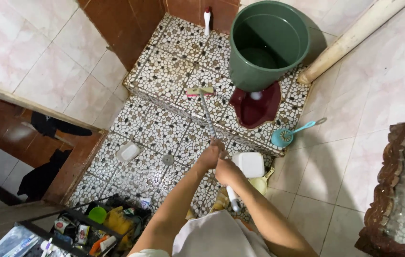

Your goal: Scrubbing a tiled floor in a bathroom or utility area using a long-handled brush.

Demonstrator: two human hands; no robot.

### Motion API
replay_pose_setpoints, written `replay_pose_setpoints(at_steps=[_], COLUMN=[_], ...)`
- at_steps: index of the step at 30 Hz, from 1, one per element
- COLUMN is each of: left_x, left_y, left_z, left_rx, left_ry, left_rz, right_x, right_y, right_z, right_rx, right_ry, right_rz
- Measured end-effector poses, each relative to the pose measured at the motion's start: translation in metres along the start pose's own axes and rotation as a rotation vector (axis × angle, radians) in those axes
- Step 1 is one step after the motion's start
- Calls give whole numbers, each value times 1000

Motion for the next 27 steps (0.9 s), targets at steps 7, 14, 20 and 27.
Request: replay_pose_setpoints(at_steps=[7, 14, 20, 27], left_x=[4, 35, 37, 14], left_y=[85, 42, 45, 79], left_z=[88, 54, 44, 112], left_rx=[770, 305, 445, 254], left_ry=[-383, -190, -56, -146], left_rz=[-107, 41, -61, 46], right_x=[15, 15, 28, 23], right_y=[33, 66, 37, 36], right_z=[-17, 1, -3, 46], right_rx=[-70, -27, -30, -82], right_ry=[5, -6, 59, 111], right_rz=[11, -46, -10, -29])
Point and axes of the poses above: each hand's wrist, its own x-axis towards the middle knuckle, its own y-axis out of the back of the hand, z = x × y, the point moved 2 cm from there along x, towards the middle knuckle, and after that the axes turned 14 degrees about z, right-handed, at the moved point
